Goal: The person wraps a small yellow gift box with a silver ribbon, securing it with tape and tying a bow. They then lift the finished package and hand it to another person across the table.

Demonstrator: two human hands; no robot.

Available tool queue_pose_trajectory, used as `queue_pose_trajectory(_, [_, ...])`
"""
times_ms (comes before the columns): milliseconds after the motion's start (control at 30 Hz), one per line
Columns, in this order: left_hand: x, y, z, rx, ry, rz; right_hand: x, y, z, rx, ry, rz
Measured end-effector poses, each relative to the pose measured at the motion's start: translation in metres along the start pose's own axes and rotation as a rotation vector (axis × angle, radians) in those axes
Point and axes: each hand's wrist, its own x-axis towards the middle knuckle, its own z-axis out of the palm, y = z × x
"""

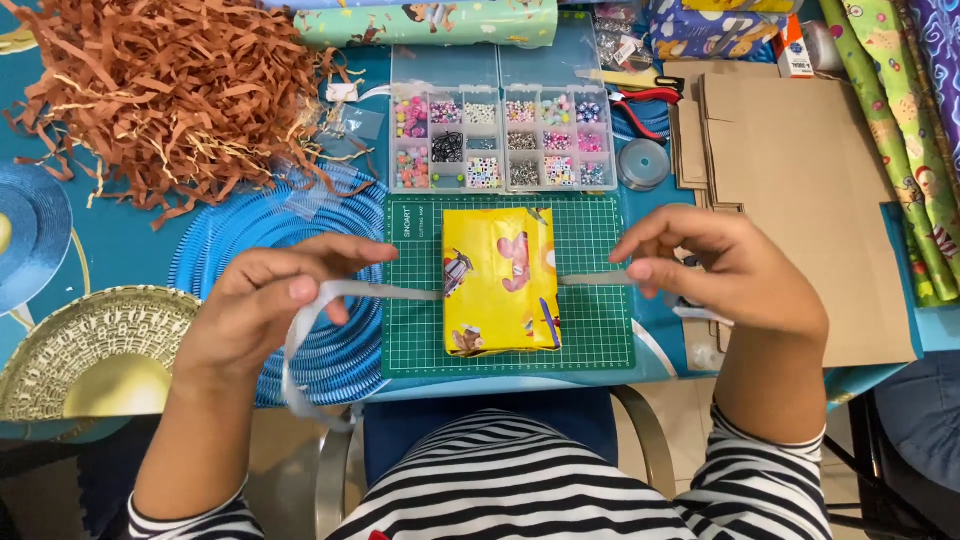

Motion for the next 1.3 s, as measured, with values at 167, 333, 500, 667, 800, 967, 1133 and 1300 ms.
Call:
queue_pose_trajectory(167, [0.028,-0.007,0.012,-0.134,0.058,0.079,0.024,-0.006,-0.006,0.249,-0.021,-0.117])
queue_pose_trajectory(333, [0.065,0.03,0.048,0.235,0.078,0.177,0.031,-0.019,-0.005,0.411,-0.016,-0.205])
queue_pose_trajectory(500, [0.097,0.045,0.071,0.31,-0.07,0.311,0.023,-0.037,-0.014,0.236,-0.058,-0.314])
queue_pose_trajectory(667, [0.111,0.045,0.077,0.332,-0.129,0.317,0.007,-0.012,-0.04,0.231,0.182,-0.413])
queue_pose_trajectory(800, [0.117,0.042,0.084,0.236,-0.149,0.293,0.004,-0.018,-0.042,0.183,0.204,-0.413])
queue_pose_trajectory(967, [0.127,0.055,0.101,0.374,-0.16,0.252,0.019,-0.077,-0.018,0.032,0.05,-0.372])
queue_pose_trajectory(1133, [0.138,0.058,0.117,0.661,-0.276,0.296,0.041,-0.093,-0.01,0.195,0.115,-0.333])
queue_pose_trajectory(1300, [0.136,0.051,0.119,0.266,-0.203,0.158,0.073,-0.056,-0.004,0.221,0.267,-0.408])
